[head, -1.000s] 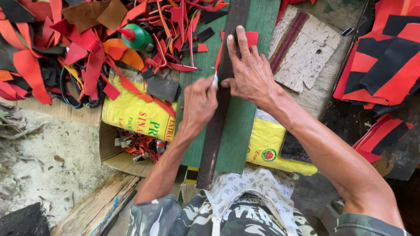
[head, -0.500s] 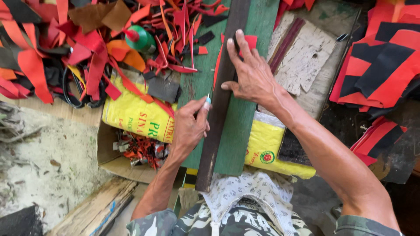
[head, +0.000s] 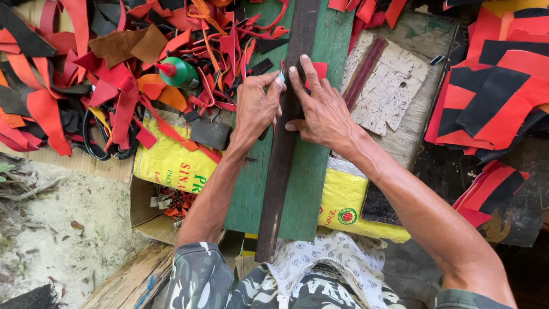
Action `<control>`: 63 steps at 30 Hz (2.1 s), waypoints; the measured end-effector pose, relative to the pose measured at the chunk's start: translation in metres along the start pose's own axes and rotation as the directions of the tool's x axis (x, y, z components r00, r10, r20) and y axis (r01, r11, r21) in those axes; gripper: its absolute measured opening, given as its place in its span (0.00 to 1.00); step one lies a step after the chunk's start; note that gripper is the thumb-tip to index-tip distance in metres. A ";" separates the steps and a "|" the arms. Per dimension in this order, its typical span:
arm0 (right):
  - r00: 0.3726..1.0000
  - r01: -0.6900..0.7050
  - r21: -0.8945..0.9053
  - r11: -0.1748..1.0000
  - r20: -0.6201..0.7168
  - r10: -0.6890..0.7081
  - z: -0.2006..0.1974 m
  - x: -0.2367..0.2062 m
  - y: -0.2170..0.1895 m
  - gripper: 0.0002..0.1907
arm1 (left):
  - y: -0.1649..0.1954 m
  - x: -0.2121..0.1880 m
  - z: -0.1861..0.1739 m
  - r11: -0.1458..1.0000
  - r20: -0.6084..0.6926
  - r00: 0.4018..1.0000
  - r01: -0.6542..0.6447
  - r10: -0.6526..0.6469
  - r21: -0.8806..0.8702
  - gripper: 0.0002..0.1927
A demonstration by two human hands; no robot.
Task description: The person uses a utility knife and a wooden straightedge to cut red and black material strips on a workbench. They repeatedly position the straightedge, slice along it, and set the cut pieces aside among other scraps.
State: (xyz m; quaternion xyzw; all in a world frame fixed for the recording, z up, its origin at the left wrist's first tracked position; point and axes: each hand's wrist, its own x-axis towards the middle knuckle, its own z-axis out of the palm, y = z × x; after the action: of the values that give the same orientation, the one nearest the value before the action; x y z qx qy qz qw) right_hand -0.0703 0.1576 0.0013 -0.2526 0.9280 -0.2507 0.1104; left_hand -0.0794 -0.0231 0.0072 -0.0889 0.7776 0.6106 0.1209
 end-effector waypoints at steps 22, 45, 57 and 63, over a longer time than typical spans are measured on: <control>0.997 -0.047 -0.104 0.993 0.055 0.053 0.002 0.003 -0.009 0.64 | -0.008 -0.016 0.002 0.906 0.019 0.981 -0.185 0.192 0.380 0.12; 0.998 0.040 -0.057 0.998 -0.037 -0.042 0.009 -0.004 -0.001 0.64 | -0.023 -0.146 -0.015 0.983 -0.024 0.991 0.134 -0.132 0.123 0.14; 0.997 -0.073 -0.052 0.996 0.030 0.075 0.003 -0.002 -0.002 0.64 | -0.013 -0.010 0.006 0.992 -0.038 0.999 0.034 -0.039 -0.123 0.17; 0.998 -0.052 -0.050 0.997 0.021 0.053 0.003 -0.001 0.000 0.65 | -0.010 -0.007 0.005 0.997 -0.026 0.999 0.041 -0.043 -0.072 0.18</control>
State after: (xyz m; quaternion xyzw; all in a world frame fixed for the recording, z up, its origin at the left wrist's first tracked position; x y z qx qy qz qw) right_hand -0.0684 0.1567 -0.0016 -0.2336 0.9389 -0.2218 0.1209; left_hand -0.0694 -0.0211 -0.0015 -0.1179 0.7548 0.6340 0.1201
